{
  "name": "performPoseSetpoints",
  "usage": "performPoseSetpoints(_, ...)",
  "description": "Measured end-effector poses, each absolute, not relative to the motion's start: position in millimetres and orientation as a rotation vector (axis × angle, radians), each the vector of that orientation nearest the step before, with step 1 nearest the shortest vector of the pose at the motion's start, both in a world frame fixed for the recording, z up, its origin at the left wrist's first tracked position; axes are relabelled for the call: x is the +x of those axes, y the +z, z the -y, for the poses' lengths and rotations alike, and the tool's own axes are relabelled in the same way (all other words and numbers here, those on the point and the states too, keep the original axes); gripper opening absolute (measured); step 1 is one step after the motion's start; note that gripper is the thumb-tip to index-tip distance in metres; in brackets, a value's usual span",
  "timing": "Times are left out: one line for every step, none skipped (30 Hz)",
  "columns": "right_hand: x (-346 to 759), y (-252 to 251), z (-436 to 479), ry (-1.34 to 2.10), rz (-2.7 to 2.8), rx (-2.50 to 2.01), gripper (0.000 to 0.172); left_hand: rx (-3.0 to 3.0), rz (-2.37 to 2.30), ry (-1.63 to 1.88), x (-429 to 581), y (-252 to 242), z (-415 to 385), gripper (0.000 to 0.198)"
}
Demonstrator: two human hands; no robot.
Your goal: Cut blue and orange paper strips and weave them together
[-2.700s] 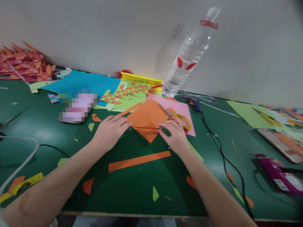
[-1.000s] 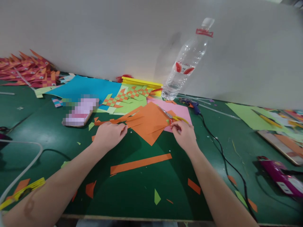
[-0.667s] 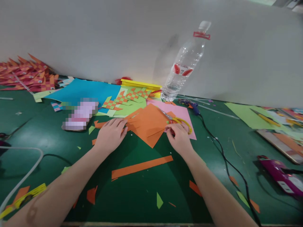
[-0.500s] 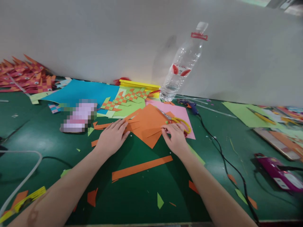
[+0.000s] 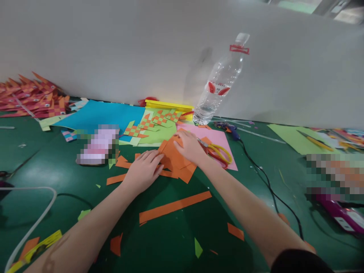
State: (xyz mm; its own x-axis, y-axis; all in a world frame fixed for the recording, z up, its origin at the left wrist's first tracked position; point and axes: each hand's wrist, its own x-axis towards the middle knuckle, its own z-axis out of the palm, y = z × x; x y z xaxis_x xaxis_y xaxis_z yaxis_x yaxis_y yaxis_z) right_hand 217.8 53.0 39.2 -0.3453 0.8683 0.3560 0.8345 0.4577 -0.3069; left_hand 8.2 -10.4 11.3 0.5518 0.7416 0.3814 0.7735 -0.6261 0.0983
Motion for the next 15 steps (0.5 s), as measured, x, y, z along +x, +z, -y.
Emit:
performPoseSetpoints(214.3,37.4,-58.8,0.107,2.238,-1.427,0.021,-2.722,1.322,-0.564,8.3,9.4,9.6,0.037)
performPoseSetpoints(210.9,35.2,-63.1,0.116,2.237,-1.428,0.021,-2.746,1.322,-0.532,8.3,8.0,9.0,0.037)
performPoseSetpoints(207.7,32.9,-66.0,0.122,2.236,-1.427,0.022,-2.767,1.316,-0.517,8.2,7.1,8.6,0.038)
performPoseSetpoints(204.7,30.6,-67.4,0.126,2.236,-1.426,0.022,-2.784,1.305,-0.520,8.0,6.8,8.3,0.038)
performPoseSetpoints(202.3,28.4,-67.6,0.131,2.234,-1.426,0.022,-2.799,1.288,-0.538,7.8,6.9,8.1,0.038)
performPoseSetpoints(200.4,26.5,-66.7,0.135,2.232,-1.426,0.023,-2.815,1.267,-0.561,7.7,7.3,8.2,0.037)
performPoseSetpoints(199.1,24.8,-65.0,0.140,2.231,-1.423,0.024,-2.832,1.244,-0.586,7.7,8.0,8.3,0.036)
performPoseSetpoints(198.3,23.5,-62.6,0.145,2.233,-1.419,0.025,-2.853,1.219,-0.609,7.9,8.9,8.6,0.035)
performPoseSetpoints(197.9,22.4,-59.7,0.150,2.238,-1.414,0.026,-2.878,1.192,-0.634,8.2,10.0,9.1,0.033)
performPoseSetpoints(198.0,21.4,-56.3,0.156,2.246,-1.406,0.027,-2.906,1.163,-0.660,8.6,11.1,9.6,0.032)
performPoseSetpoints(198.4,20.4,-52.7,0.162,2.256,-1.397,0.028,-2.938,1.130,-0.685,9.1,12.2,10.2,0.031)
performPoseSetpoints(199.0,19.5,-48.7,0.167,2.270,-1.386,0.029,-2.967,1.098,-0.711,9.7,13.3,10.8,0.030)
performPoseSetpoints(199.8,18.4,-44.5,0.170,2.289,-1.372,0.031,-2.992,1.066,-0.736,10.2,14.3,11.3,0.029)
performPoseSetpoints(200.6,17.3,-40.1,0.173,2.311,-1.356,0.032,-3.008,1.044,-0.756,10.6,15.0,11.7,0.029)
performPoseSetpoints(201.6,16.1,-35.6,0.175,2.340,-1.336,0.033,-3.009,1.033,-0.774,10.8,15.5,11.8,0.028)
